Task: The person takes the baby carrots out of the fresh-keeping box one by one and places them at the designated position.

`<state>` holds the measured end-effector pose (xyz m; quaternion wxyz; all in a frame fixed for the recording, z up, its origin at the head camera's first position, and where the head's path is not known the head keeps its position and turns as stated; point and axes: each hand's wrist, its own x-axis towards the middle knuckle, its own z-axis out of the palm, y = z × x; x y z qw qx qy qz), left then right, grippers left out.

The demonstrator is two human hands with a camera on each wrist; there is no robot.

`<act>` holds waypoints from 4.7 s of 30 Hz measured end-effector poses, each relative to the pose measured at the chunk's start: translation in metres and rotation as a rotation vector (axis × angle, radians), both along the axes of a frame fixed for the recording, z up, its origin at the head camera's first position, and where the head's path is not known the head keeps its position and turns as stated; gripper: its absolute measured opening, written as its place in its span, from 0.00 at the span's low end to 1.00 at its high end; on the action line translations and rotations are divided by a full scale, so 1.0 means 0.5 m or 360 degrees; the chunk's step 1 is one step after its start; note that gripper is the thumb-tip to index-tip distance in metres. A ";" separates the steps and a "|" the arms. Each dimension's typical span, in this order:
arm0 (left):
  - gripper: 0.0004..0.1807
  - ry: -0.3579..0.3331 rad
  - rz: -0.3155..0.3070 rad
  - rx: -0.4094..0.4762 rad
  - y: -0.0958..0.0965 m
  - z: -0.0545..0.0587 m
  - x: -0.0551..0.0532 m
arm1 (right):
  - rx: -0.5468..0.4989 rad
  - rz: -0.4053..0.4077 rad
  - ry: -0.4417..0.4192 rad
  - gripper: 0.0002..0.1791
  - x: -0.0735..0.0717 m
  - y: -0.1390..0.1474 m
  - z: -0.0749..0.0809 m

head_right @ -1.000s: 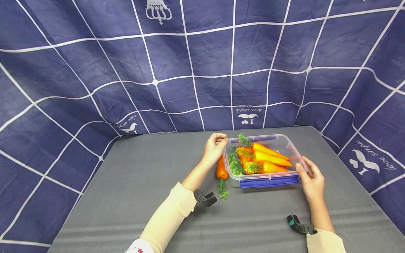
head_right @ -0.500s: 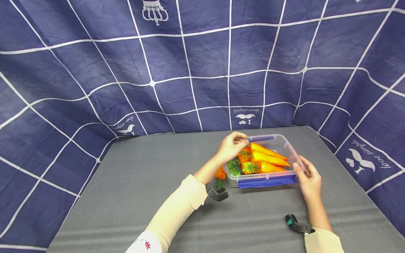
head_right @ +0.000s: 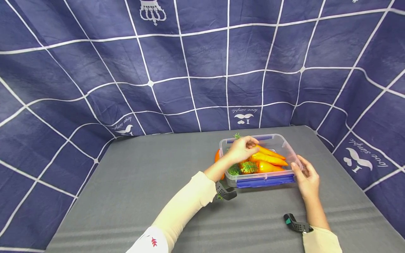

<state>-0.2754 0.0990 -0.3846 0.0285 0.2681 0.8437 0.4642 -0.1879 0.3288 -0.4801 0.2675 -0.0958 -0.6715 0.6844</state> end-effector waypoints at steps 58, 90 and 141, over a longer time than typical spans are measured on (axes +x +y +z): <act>0.24 0.0255 0.0128 -0.0904 0.017 -0.042 -0.011 | -0.0069 -0.0007 0.0061 0.20 -0.005 -0.003 -0.002; 0.18 -0.0342 0.0619 0.0709 -0.047 -0.038 0.033 | -0.0130 0.0075 0.0114 0.19 0.002 0.003 0.001; 0.13 -0.0795 0.0636 0.1281 -0.245 -0.035 0.083 | -0.0154 0.0035 0.0101 0.19 0.002 -0.008 0.003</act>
